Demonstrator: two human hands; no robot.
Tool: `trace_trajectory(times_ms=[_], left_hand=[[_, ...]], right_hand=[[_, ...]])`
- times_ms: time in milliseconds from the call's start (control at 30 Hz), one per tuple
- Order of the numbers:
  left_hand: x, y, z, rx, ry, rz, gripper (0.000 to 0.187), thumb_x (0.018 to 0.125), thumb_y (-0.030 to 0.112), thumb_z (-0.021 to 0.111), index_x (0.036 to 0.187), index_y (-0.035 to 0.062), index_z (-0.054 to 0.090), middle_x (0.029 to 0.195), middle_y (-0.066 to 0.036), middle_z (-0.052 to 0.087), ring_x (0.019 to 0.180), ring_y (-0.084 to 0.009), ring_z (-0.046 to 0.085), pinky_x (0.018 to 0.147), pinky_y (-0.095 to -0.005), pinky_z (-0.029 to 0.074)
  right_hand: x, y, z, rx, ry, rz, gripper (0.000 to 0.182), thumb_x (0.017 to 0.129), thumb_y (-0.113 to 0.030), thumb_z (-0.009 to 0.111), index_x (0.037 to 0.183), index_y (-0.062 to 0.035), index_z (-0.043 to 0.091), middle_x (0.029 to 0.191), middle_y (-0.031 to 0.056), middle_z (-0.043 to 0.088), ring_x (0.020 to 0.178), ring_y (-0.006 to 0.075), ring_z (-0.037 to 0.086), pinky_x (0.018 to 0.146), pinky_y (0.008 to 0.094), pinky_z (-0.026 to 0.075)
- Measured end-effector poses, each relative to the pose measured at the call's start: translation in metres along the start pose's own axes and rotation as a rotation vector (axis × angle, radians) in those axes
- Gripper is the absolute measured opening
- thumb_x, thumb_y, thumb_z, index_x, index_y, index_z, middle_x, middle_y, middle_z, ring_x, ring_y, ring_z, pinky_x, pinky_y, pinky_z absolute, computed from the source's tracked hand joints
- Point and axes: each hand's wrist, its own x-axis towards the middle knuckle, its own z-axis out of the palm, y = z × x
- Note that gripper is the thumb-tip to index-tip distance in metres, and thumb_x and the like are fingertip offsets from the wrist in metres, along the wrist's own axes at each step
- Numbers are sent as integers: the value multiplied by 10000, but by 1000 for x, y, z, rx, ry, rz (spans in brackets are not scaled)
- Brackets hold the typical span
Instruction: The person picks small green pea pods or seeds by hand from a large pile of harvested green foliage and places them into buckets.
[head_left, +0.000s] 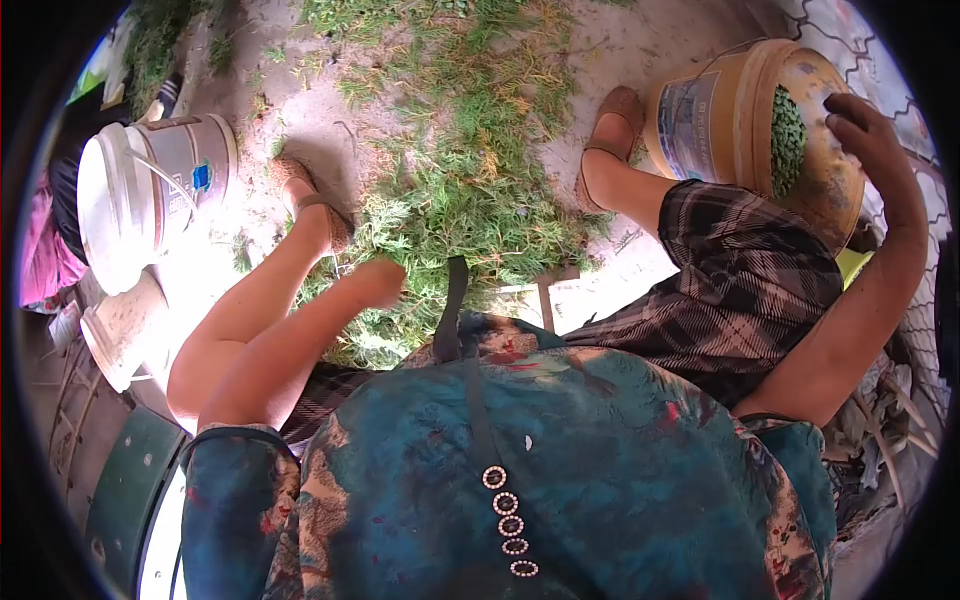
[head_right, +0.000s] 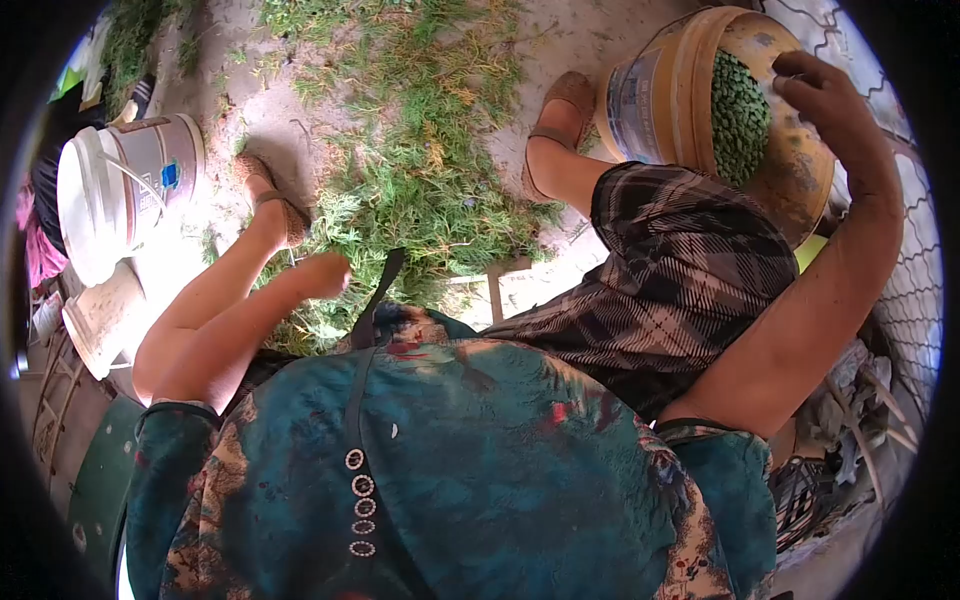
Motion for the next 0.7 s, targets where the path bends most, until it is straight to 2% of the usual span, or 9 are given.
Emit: trace_trajectory(times_ms=[100, 167, 233, 367, 467, 500, 567, 633, 700], left_hand=[[10, -16, -28, -86, 267, -174, 213, 683, 15, 533, 867, 22, 641, 845, -185, 639, 865, -345, 622, 717, -432, 504], [19, -25, -43, -92, 401, -163, 283, 741, 47, 544, 1019, 63, 600, 976, -194, 620, 916, -351, 606, 759, -435, 497], [37, -21, -48, -162, 627, -138, 399, 793, 142, 587, 1185, 121, 513, 1174, -213, 531, 1017, -364, 563, 828, -426, 479], [71, 36, -92, -80, 699, -188, 679, 803, 308, 646, 1376, 220, 293, 1382, -248, 290, 1216, -411, 400, 989, -476, 387], [110, 70, -95, -62, 736, -217, 812, 753, 309, 703, 1407, 257, 223, 1408, -214, 264, 1226, -408, 377, 949, -552, 367], [112, 75, -88, -63, 731, -217, 812, 753, 309, 703, 1407, 257, 223, 1408, -214, 264, 1226, -408, 377, 949, -552, 367], [104, 90, -63, 499, 574, 33, 679, 744, 325, 704, 1335, 223, 388, 1410, -190, 270, 1232, -365, 387, 935, -541, 379], [106, 80, -19, 546, 437, 201, 507, 729, 324, 707, 1179, 149, 555, 1375, -168, 339, 1234, -312, 399, 933, -504, 395], [91, 72, 8, 238, 97, 79, 239, 767, 213, 655, 993, 138, 652, 1245, -143, 480, 1219, -304, 414, 911, -507, 408]], right_hand=[[4, 11, 1, 0, 31, -119, 353, 816, -276, 548, 1029, 1, 595, 907, 44, 602, 819, 119, 515, 744, 253, 397], [2, -3, 3, -15, 70, -147, 335, 823, -272, 553, 1024, -9, 600, 909, 40, 601, 831, 123, 526, 752, 276, 407], [-11, -54, 9, 20, 84, -14, 306, 832, -285, 575, 957, -8, 610, 910, 42, 610, 799, 121, 535, 736, 297, 436], [-12, -80, 21, 3, 116, -93, 305, 819, -274, 578, 963, -7, 607, 911, 50, 608, 799, 133, 537, 734, 302, 438], [-15, -94, 30, -15, 115, -183, 305, 806, -263, 581, 970, -7, 603, 913, 59, 606, 799, 144, 540, 731, 308, 440], [-17, -98, 32, -19, 114, -208, 306, 801, -260, 582, 972, -6, 602, 913, 62, 606, 799, 148, 541, 731, 309, 441], [-20, -104, 35, -27, 104, -274, 308, 792, -252, 584, 976, -6, 600, 914, 67, 605, 798, 156, 542, 729, 313, 442], [-23, -107, 39, -28, 99, -344, 310, 783, -245, 586, 980, -6, 598, 915, 73, 604, 798, 164, 544, 727, 316, 443], [-25, -113, 46, -17, 89, -417, 314, 775, -238, 588, 985, -5, 596, 915, 78, 603, 798, 171, 545, 726, 320, 445]])
